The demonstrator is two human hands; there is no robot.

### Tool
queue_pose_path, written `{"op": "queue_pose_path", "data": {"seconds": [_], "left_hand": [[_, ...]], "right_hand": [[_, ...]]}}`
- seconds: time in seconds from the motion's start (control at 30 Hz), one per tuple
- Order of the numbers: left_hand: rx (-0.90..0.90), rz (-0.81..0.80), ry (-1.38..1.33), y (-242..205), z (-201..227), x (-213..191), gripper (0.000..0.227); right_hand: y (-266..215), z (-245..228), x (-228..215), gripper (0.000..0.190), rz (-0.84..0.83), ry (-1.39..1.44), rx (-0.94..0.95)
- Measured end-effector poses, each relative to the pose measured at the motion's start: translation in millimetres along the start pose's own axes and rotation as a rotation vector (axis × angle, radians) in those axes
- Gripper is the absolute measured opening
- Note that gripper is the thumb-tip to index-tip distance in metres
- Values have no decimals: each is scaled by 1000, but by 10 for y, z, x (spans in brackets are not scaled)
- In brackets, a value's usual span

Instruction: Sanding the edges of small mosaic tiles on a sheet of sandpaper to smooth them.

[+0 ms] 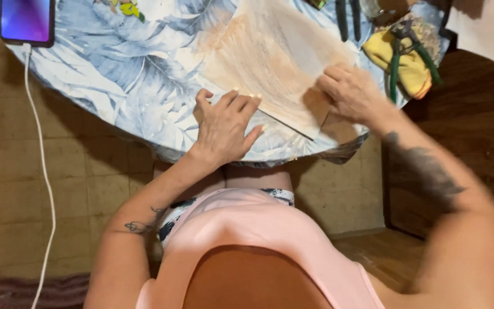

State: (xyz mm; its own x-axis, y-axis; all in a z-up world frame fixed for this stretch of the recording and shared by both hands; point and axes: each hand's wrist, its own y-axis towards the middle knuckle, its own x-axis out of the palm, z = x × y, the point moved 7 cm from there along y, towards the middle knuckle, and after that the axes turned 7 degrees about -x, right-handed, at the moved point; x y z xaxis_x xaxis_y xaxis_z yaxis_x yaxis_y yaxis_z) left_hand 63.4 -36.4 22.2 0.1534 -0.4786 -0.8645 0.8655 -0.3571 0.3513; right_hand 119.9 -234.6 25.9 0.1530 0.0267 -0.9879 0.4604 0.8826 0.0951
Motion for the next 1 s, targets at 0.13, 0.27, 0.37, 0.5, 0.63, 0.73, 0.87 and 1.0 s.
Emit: {"op": "queue_pose_path", "data": {"seconds": [0.13,0.27,0.37,0.5,0.63,0.73,0.87,1.0], "left_hand": [[-16,132,-178,139,116,-158,41],[1,237,-289,181,206,-305,33],[3,262,-304,192,210,-308,30],[-15,267,-306,201,201,-322,25],[-23,286,-308,201,201,-356,21],[-36,291,-296,194,192,-326,19],[-14,280,-250,136,178,-265,20],[-7,94,3,-42,51,-198,39]], "right_hand": [[253,-252,155,19,300,603,172],[513,-532,-223,21,387,817,213],[526,-542,-205,20,416,872,234],[559,-567,-286,21,431,903,276],[565,-598,-334,22,482,886,282],[591,-623,-409,22,485,850,283],[371,-580,-214,17,421,662,249],[-4,-552,-78,13,183,91,208]]}}
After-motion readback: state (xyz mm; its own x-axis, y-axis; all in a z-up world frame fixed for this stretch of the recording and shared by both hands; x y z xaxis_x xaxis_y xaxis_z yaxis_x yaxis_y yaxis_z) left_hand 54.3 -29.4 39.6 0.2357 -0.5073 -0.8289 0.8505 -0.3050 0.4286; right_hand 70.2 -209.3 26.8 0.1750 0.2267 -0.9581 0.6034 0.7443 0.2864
